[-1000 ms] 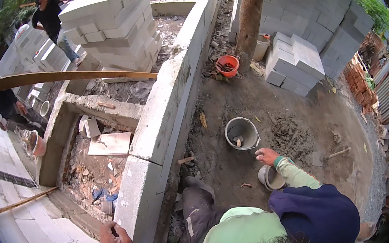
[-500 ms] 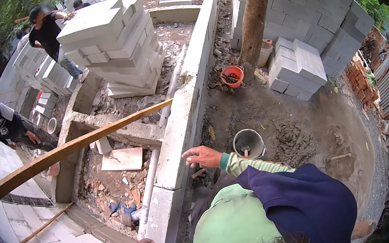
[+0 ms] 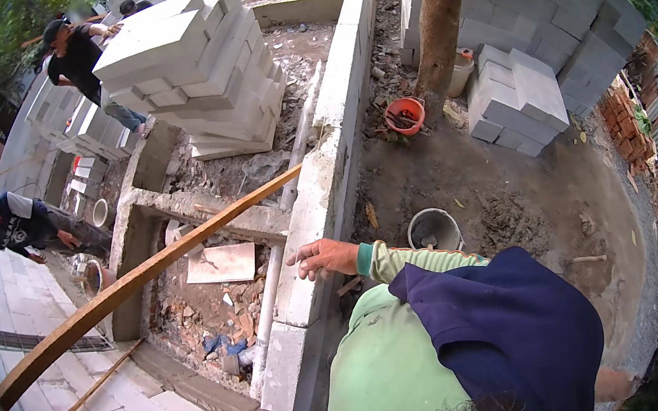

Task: The person applies mortar to the edge of lightweight concrete blocks using a trowel and then places a block onto a wall.

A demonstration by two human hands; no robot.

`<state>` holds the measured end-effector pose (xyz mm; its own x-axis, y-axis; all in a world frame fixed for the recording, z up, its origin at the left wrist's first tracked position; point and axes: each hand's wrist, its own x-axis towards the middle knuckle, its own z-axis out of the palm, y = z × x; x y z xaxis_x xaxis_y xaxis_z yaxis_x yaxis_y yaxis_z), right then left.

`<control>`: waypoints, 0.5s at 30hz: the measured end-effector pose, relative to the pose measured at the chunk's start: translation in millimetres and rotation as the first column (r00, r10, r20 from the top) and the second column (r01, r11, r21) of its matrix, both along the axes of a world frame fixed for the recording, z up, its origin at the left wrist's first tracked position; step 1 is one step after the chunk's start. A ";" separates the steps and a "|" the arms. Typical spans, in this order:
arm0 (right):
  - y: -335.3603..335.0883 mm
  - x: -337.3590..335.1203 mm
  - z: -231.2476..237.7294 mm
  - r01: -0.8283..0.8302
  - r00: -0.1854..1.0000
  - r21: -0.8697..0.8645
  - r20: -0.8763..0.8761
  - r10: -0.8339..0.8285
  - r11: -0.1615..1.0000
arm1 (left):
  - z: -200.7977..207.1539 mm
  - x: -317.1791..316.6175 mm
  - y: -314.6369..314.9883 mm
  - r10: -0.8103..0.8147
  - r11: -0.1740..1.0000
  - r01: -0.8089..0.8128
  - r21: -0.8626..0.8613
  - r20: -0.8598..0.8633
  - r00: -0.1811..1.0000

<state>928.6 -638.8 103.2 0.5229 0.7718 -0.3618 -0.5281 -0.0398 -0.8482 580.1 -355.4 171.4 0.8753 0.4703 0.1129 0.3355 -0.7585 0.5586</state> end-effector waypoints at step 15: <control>-6.8 -30.3 -48.1 0.117 0.993 -0.011 0.021 -0.117 0.993 | 28.9 0.8 5.0 0.048 0.997 -0.045 -0.069 0.033 0.998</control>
